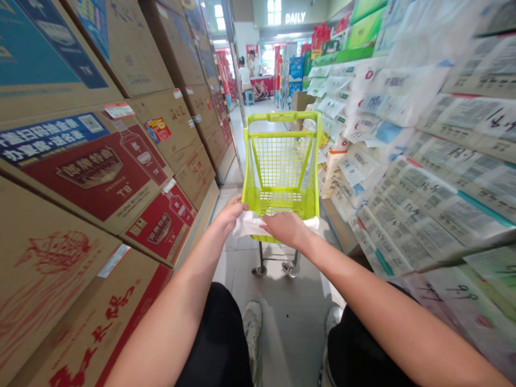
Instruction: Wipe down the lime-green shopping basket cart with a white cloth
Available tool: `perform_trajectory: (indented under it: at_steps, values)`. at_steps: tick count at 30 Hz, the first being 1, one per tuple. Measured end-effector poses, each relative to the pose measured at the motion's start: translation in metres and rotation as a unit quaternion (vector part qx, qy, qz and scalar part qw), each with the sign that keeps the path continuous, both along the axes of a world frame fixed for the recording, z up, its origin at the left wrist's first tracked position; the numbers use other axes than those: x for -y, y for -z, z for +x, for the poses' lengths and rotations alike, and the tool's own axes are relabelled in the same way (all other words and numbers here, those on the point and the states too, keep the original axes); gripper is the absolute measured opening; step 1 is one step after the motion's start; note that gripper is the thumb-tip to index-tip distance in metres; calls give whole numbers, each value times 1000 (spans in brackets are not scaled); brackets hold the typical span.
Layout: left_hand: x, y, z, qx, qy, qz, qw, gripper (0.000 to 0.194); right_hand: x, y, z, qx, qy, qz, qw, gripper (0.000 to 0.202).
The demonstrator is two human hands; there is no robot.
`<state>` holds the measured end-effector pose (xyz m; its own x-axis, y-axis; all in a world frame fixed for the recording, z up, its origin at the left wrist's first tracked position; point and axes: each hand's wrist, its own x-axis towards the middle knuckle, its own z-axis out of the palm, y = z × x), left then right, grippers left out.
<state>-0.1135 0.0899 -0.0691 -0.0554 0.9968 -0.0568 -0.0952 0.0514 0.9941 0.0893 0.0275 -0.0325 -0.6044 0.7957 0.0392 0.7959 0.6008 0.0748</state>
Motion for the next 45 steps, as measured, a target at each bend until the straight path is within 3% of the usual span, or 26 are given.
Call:
perform_trajectory:
  at_steps: [4, 9, 17, 20, 25, 31, 34, 38, 42, 45]
  values:
    - [-9, 0, -7, -22, -27, -19, 999, 41, 0, -3, 19, 24, 12, -15, 1000, 44]
    - [-6, 3, 10, -12, -81, -2, 997, 41, 2, -6, 30, 30, 9, -13, 999, 42]
    - [17, 6, 37, 21, -24, -17, 999, 46, 5, 7, -3, -12, -46, 5, 999, 38]
    - [14, 6, 30, 6, -25, -12, 1000, 41, 6, 9, -12, -31, -51, 6, 998, 39]
    - [2, -1, -5, -13, -41, -35, 998, 47, 8, 5, -5, -31, -37, 11, 999, 36]
    - [-12, 1, -32, -24, -113, -22, 993, 57, 12, 0, 9, -2, -37, 11, 999, 31]
    - [-9, 8, -26, -25, -133, -14, 991, 54, 13, 4, 8, -4, -37, 30, 999, 31]
    - [7, 12, 0, -18, -128, 0, 992, 42, 15, 10, -3, -12, -43, 36, 998, 33]
    - [21, 11, 23, 30, -70, 10, 997, 40, 15, 14, -19, -26, -61, 37, 997, 34]
    - [21, 9, 20, 58, -36, -10, 998, 50, 13, 14, -23, -32, -64, 35, 997, 35]
